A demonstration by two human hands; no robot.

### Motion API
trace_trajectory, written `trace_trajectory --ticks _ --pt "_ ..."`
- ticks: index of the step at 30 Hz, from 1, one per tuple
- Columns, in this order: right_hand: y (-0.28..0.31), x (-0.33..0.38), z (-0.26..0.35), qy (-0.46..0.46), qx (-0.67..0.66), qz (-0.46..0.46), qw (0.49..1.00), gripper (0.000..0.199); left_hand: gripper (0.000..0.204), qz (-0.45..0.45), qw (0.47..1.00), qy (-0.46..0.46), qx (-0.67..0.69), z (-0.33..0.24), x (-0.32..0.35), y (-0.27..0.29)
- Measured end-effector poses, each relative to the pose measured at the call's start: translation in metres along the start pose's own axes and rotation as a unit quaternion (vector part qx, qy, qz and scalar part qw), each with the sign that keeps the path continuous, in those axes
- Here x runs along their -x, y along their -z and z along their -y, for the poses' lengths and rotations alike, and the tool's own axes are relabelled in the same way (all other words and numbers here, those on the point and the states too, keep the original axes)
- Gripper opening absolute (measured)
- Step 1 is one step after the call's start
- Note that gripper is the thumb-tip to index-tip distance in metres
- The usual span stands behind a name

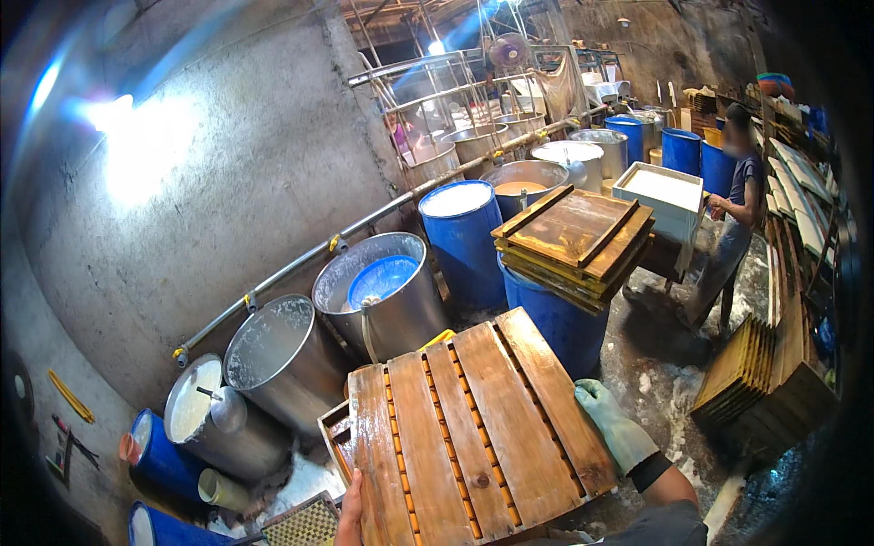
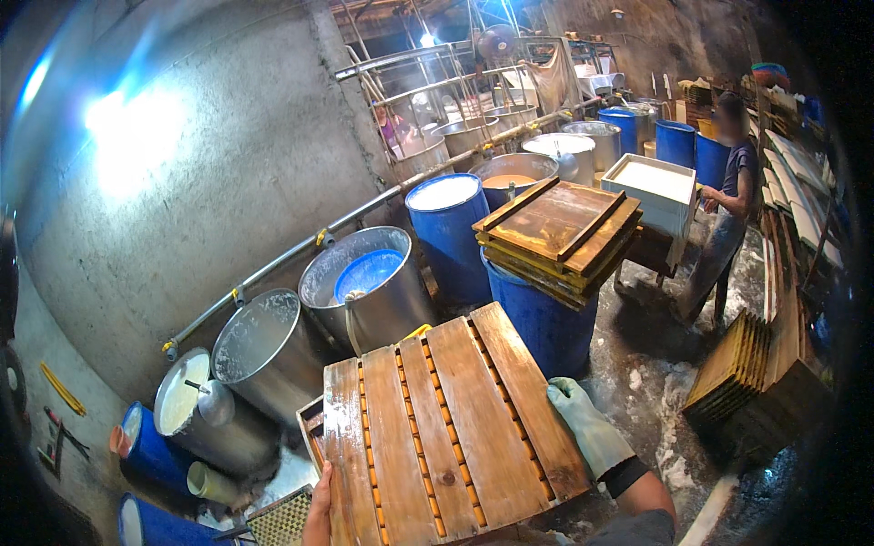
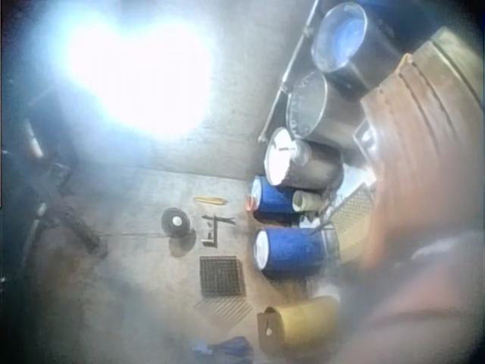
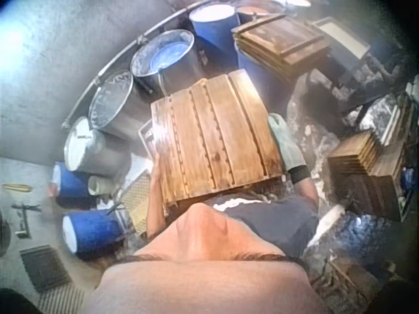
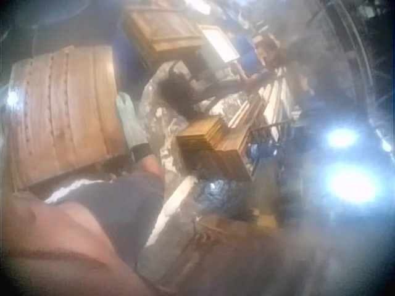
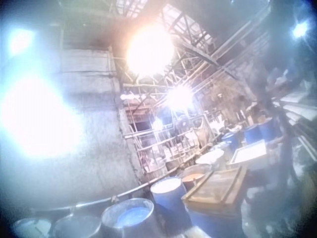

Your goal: The person assembles wooden trays by placing a yellow plastic insert into a wooden frame, then adding a wooden slatted top. They handle multiple trays, stacking them after assembly. The person also scoops a white substance from a large metal container into a bucket using a pink scoop.

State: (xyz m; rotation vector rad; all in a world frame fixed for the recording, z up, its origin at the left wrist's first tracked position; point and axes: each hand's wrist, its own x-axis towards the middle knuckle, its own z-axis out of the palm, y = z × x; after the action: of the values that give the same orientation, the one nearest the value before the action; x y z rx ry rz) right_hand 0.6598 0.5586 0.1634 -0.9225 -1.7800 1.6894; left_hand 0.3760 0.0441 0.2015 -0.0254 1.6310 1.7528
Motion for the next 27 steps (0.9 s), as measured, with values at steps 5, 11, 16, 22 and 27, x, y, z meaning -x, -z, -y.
trace_trajectory --ticks 5,11,16,22,27 --pt "0.003 0.023 0.052 0.076 0.136 -0.069 0.985 0.057 0.064 0.007 1.0 0.0 0.002 0.001 -0.004 -0.004" --pt "0.059 0.005 0.212 0.468 0.156 -0.397 0.774 0.081 0.064 -0.003 1.0 0.009 0.014 0.004 0.002 -0.005" --pt "0.113 -0.019 0.272 0.488 0.12 -0.37 0.781 0.061 0.064 -0.025 0.999 0.006 0.022 0.003 0.009 0.001" --pt "0.058 -0.059 0.08 0.157 0.107 -0.09 0.978 0.019 0.068 -0.015 1.0 0.012 0.002 0.013 -0.019 0.016" --pt "0.012 -0.053 -0.014 -0.184 -0.071 0.026 0.98 0.024 0.077 0.023 1.0 0.02 -0.008 0.009 -0.033 0.03"
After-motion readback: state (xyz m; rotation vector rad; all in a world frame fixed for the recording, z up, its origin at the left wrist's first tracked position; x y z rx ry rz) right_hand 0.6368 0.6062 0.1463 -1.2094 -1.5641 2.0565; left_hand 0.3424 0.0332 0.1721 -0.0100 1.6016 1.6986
